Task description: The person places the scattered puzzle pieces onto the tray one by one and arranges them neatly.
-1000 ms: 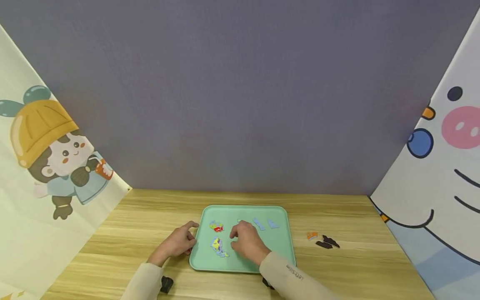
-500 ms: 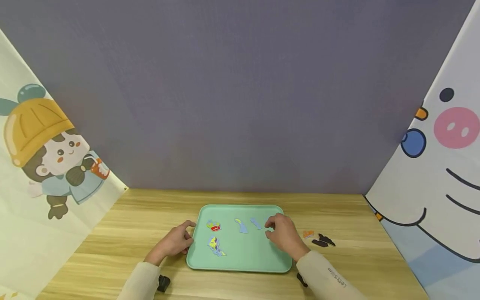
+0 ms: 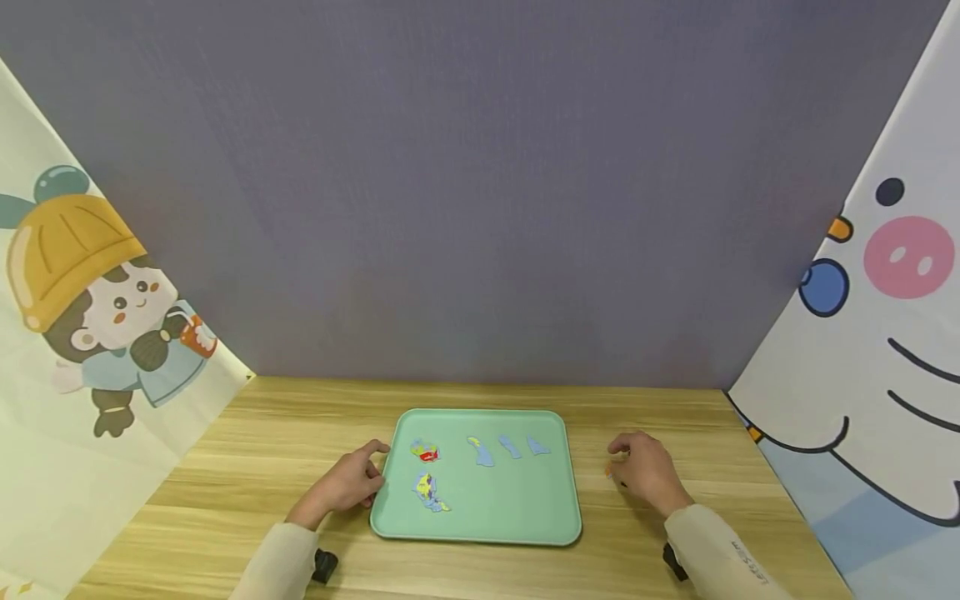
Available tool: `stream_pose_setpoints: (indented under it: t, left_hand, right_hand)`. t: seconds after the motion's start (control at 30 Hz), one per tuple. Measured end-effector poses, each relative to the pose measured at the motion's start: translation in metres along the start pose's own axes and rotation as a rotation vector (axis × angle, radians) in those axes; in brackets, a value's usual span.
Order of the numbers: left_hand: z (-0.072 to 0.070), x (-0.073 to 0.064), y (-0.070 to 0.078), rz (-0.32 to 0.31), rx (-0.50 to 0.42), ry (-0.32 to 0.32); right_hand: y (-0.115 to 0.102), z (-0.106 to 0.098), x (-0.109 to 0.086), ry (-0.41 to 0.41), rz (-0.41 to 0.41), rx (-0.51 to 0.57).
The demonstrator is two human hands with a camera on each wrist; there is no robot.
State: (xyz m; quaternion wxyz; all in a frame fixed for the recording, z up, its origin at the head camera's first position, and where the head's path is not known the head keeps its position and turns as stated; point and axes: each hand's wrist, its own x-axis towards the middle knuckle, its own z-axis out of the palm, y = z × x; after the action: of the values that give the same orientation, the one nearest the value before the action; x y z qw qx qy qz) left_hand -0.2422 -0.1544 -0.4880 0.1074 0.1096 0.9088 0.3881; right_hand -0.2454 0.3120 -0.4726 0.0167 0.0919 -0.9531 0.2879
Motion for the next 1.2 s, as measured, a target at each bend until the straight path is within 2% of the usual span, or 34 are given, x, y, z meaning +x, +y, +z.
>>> stream_pose_setpoints:
  t: [0.17,0.3,0.9,1.1,1.2]
  left_hand:
    - [-0.001,0.001,0.0,0.0,-0.001,-0.004]
    - [0.0,0.001,0.0,0.001,-0.006,-0.009]
    - [-0.001,-0.002,0.002,-0.004,-0.01,-0.007]
    - [-0.002,-0.002,0.003,-0.007,-0.006,-0.009]
    - [-0.002,-0.001,0.004,-0.005,-0.007,-0.01]
  right_hand:
    - [0.011,0.0,-0.001,-0.034,0.01,-0.05]
    - [0.014,0.002,-0.001,-0.06,0.031,-0.038]
    - [0.016,0.009,0.003,-0.042,0.011,0.014]
    - [0.013,0.015,0.007,0.001,-0.038,0.033]
    - [0.011,0.019,0.009,0.021,-0.033,0.046]
